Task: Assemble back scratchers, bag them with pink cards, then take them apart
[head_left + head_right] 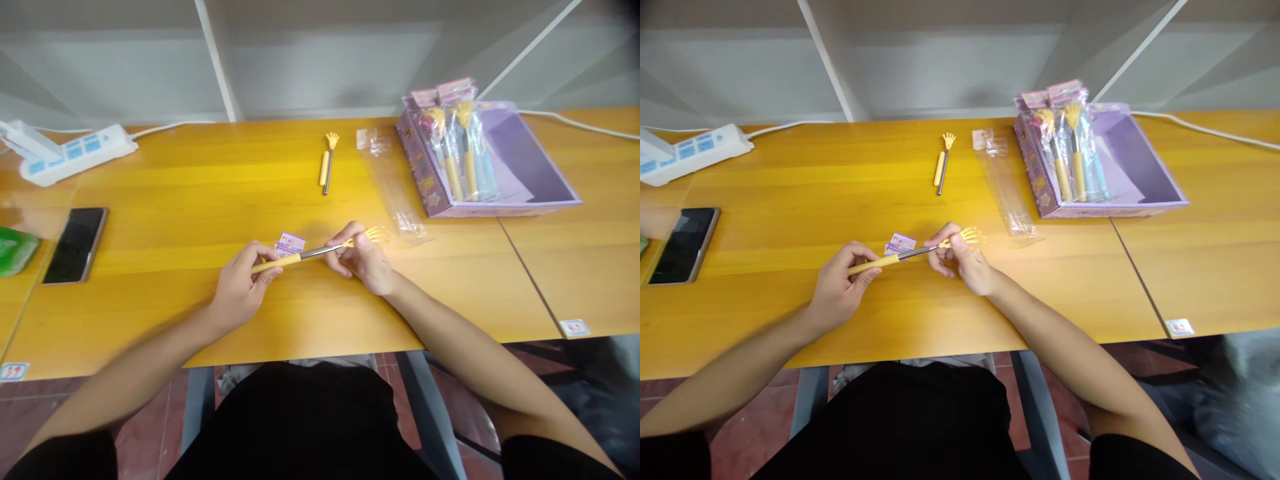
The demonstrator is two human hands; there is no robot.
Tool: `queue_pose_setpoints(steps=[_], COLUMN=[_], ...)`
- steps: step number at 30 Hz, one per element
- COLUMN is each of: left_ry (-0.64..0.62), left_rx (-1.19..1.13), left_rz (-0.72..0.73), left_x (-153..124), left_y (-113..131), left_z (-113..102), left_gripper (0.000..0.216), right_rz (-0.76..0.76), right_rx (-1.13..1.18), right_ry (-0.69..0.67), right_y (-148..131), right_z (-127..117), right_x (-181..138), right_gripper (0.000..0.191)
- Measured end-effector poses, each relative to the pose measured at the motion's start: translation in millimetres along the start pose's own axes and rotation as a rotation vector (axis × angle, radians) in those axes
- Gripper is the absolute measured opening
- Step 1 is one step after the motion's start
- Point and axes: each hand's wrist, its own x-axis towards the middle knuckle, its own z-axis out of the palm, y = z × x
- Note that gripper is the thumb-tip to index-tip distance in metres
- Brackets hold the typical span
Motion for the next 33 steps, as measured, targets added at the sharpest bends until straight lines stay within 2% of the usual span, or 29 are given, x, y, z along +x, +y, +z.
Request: queue_pose_setpoints(steps=[9, 14, 18, 20, 23, 26, 30, 33], left_ry=[-0.036, -0.104, -0.166, -0.203, -0.252, -0.292, -0.317, -0.305], left_rx=[0.051, 0.126, 0.252, 0.336, 0.445, 0.568, 0.668, 0.675], left_rz=[0.02, 0.085, 0.097, 0.112, 0.1, 0.083, 0.11, 0.172], left_x=[4, 19, 31, 35, 37, 36, 27, 17], left_y=[0, -6, -18, -23, -23, -10, 18, 37], left_z=[-3, -16, -30, -37, -44, -42, -28, -17], left_gripper=[0.012, 0.014, 0.017, 0.017, 0.017, 0.017, 0.02, 0.028], right_rz=[0.076, 0.071, 0.102, 0.065, -0.079, -0.225, -0.308, -0.361], right_rx=[-0.055, -0.101, -0.299, -0.452, -0.742, -1.014, -1.392, -1.566], right_ry=[0.045, 0.184, 0.238, 0.251, 0.125, -0.039, -0.139, -0.164], right_y=[2, 7, 3, -2, -12, -28, -51, -64], right_z=[-2, -1, -12, -20, -27, -24, -5, 13], right_x=[1, 6, 11, 15, 21, 24, 15, 0], right_gripper=[0.047, 0.047, 0.043, 0.036, 0.024, 0.021, 0.023, 0.024])
